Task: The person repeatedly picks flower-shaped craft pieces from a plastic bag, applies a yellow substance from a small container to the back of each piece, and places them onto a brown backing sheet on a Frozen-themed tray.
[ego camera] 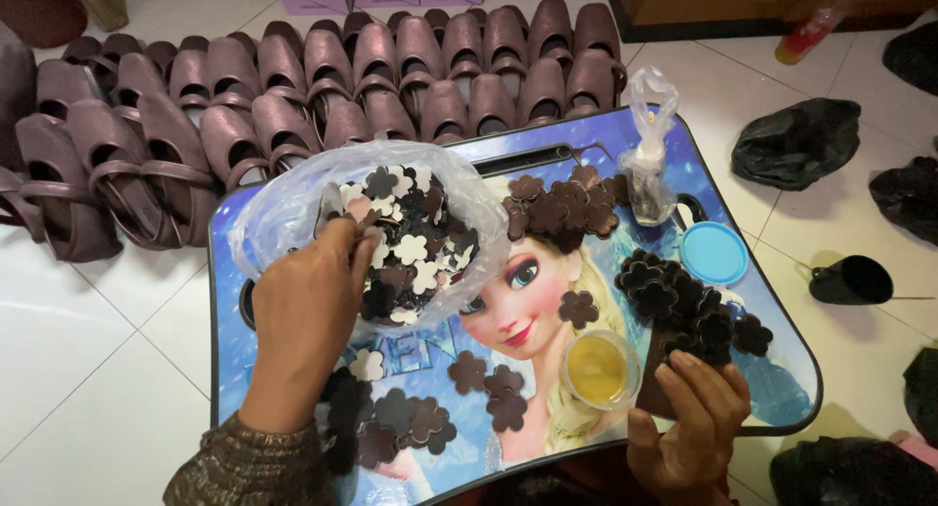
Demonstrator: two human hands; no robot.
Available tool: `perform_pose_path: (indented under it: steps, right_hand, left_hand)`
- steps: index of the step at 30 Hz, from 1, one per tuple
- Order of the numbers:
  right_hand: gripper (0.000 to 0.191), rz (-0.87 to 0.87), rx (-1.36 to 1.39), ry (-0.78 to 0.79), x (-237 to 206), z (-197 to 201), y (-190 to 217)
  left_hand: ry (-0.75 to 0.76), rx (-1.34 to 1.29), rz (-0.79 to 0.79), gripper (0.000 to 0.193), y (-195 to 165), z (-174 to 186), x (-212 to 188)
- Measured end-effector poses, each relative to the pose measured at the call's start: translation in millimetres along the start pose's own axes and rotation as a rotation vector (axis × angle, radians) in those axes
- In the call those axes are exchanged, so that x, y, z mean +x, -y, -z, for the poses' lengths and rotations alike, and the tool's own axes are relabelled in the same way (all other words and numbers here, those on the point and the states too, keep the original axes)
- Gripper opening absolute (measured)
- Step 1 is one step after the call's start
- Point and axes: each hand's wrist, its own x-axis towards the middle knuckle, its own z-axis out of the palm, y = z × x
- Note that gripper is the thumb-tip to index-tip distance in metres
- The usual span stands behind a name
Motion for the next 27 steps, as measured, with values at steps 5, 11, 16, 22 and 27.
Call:
perform_pose_path:
  steps: [5,11,16,22,27]
  right_hand:
    - [0.04,-0.004,-0.021,0.016,0,1,2]
    - [0.04,-0.021,-0.041,0.036,-2,2,3]
    - [0.039,-0.032,-0.045,0.041,-3,3,3]
    - [0.039,-0.011,-0.024,0.046,0,5,5]
    - [0.038,0.025,0.02,0.036,4,7,7]
  left_hand:
    - [-0.161,-0.016,-0.08,0.011,6,2,-8]
    - [-0.204,-0.288,-0.039,0.032,7,2,-13]
    - [-0.134,-0.133,0.089,0.015,5,7,-27]
    - [-0.378,-0.183,-0.044,0.014,5,9,-38]
    - [-0.043,-0.702,0.533,0.024,-4,5,-67]
